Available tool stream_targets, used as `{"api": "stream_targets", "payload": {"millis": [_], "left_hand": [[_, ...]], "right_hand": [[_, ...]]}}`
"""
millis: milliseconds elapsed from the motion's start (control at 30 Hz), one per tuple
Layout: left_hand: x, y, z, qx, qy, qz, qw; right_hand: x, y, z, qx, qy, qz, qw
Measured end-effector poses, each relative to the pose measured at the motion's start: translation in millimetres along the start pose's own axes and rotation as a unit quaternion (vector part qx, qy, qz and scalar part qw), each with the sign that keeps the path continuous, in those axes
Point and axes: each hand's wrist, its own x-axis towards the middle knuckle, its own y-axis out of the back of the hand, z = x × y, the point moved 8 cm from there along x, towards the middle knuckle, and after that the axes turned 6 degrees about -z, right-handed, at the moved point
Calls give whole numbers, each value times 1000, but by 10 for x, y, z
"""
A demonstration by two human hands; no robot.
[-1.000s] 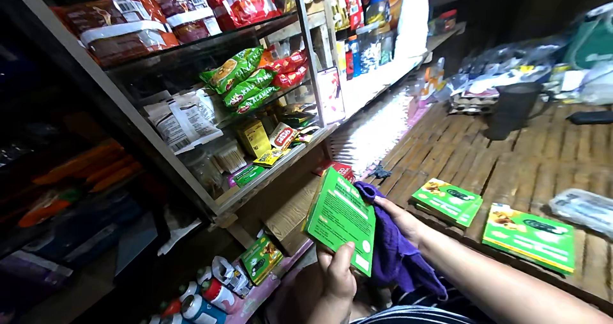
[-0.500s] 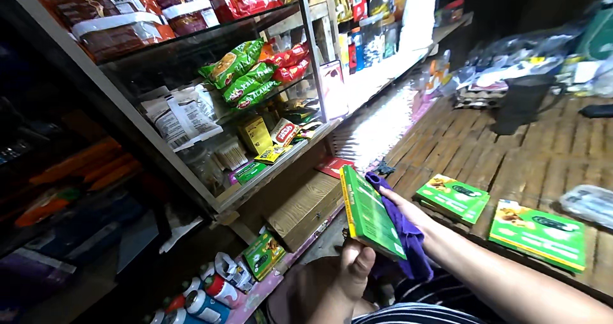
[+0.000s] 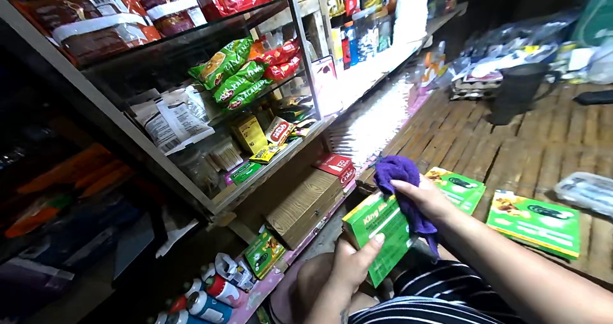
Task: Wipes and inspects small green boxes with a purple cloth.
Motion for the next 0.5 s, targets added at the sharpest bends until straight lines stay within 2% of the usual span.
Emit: {"api": "stream_targets", "payload": {"millis": [133, 233, 300, 400, 500], "left_hand": [[-25, 14, 86, 75, -96, 27, 992], [-38, -27, 204, 217, -190, 25, 957], [-40, -53, 246, 276, -219, 14, 936], [-38, -48, 243, 358, -214, 36, 908], [-6, -1, 187, 422, -160, 74, 889]], "right_hand": [[-24, -19, -54, -31, 64, -10, 997], [-32, -12, -71, -100, 138, -21, 985], [-67, -48, -139, -155, 158, -12, 975], [-181, -193, -334, -242, 178, -16, 953], [-276, -401, -383, -317, 262, -88, 907]]}}
